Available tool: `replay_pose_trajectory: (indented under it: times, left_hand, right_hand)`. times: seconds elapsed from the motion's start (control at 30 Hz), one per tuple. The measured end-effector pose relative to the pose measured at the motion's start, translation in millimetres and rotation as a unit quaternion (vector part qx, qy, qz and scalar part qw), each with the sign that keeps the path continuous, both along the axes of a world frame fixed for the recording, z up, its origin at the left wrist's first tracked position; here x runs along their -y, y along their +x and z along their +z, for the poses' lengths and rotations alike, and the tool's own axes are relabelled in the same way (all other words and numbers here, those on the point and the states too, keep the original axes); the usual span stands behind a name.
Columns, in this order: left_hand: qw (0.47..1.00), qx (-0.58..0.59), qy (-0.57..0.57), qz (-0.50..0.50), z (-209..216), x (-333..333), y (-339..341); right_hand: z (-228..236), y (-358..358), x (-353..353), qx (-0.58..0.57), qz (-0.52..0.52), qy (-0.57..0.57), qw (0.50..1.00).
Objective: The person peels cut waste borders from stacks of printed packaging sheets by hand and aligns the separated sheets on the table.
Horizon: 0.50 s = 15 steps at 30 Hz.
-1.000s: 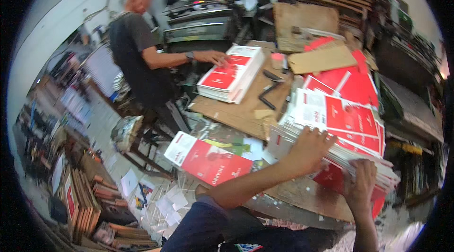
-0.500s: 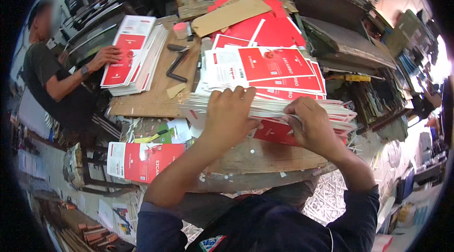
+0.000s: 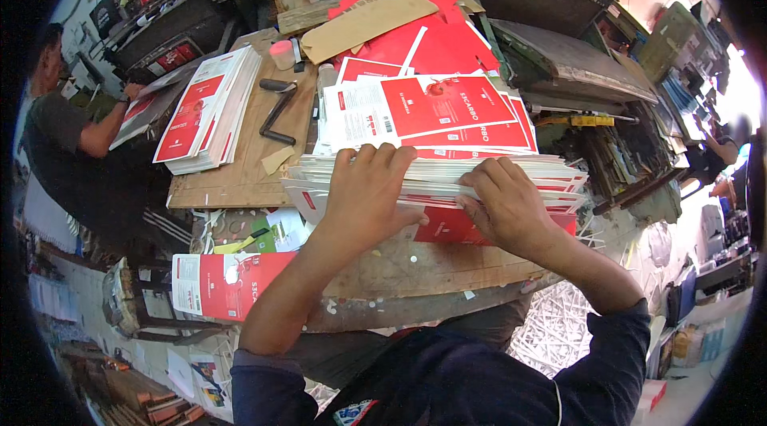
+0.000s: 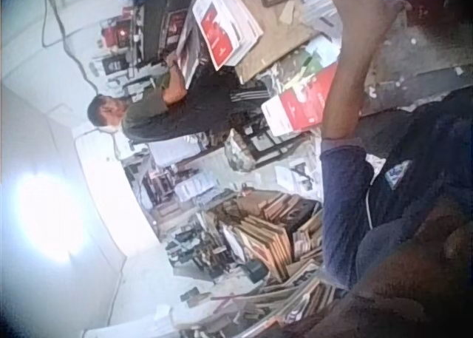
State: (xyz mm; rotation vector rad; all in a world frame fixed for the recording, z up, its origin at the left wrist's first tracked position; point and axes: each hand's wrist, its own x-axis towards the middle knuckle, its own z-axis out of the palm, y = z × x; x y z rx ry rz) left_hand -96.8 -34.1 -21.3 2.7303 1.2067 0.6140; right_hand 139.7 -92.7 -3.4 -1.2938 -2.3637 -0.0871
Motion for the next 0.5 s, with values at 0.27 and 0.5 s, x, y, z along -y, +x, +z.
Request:
replay_pose_trajectory:
  times: [0.27, 0.5]
  left_hand:
    - [0.999, -0.011, 0.052, 0.012, -5.9, 4.9, 2.3]
    - [0.999, -0.030, 0.015, 0.032, -0.4, 9.0, 4.7]
  right_hand:
    - [16.2, 2.5, -7.4, -0.010, 0.025, -0.065, 0.998]
    - [23.1, 6.1, -15.8, -0.065, 0.028, -0.164, 0.984]
